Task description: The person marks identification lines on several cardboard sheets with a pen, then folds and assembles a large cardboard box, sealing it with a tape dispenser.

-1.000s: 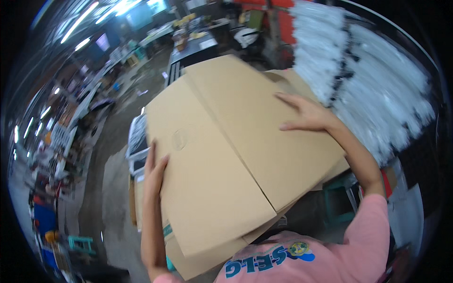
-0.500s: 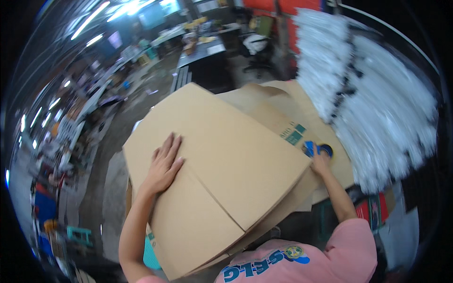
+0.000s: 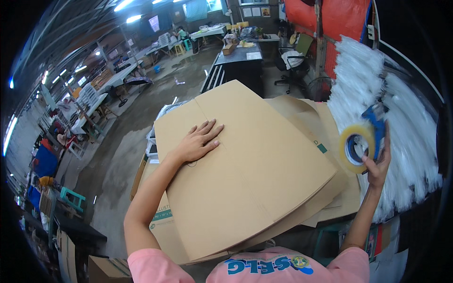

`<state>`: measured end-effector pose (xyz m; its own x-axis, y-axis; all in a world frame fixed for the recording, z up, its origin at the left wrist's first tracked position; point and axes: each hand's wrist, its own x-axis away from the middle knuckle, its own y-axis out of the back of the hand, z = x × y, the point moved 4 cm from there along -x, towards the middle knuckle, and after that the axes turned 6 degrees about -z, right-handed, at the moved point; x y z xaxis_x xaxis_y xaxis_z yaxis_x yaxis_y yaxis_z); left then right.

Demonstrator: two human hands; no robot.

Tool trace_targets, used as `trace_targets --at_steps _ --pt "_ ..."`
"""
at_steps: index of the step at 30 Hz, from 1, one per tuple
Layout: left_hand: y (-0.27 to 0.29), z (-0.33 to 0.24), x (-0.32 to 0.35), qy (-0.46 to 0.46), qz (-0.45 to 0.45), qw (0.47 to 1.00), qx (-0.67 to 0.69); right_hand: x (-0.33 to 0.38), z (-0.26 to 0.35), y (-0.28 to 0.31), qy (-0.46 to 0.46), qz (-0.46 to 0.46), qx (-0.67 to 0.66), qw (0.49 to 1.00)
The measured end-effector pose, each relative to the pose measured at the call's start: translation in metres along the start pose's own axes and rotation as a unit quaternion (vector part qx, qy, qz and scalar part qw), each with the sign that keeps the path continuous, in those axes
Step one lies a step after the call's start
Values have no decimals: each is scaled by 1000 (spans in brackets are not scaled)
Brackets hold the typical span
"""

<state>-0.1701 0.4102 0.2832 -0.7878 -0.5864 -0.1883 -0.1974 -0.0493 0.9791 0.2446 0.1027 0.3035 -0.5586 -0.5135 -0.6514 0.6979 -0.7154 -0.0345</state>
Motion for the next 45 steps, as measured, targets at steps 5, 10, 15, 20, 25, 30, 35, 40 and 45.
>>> trace_targets --at_steps 5,10,15,20,25,30,35,40,45 --pt "3 29 14 -47 7 998 45 23 102 -140 53 91 -86 991" --pt "0 30 -1 -125 -34 990 48 31 122 -266 142 146 52 978" --pt "3 39 3 -131 -2 991 6 53 99 -321 121 175 122 969" --pt "27 58 -9 123 55 844 519 65 118 -324 68 183 154 969" --pt "58 35 -24 216 156 722 638 73 118 -327 119 179 191 958" --pt "140 11 -3 69 70 878 469 76 119 -328 151 157 186 958" --pt "72 43 -26 189 137 745 625 70 116 -329 152 177 186 955" --pt "80 111 -85 160 52 885 435 47 115 -347 84 218 235 943" --pt "101 279 -121 235 -194 934 186 38 119 -352 50 286 295 910"
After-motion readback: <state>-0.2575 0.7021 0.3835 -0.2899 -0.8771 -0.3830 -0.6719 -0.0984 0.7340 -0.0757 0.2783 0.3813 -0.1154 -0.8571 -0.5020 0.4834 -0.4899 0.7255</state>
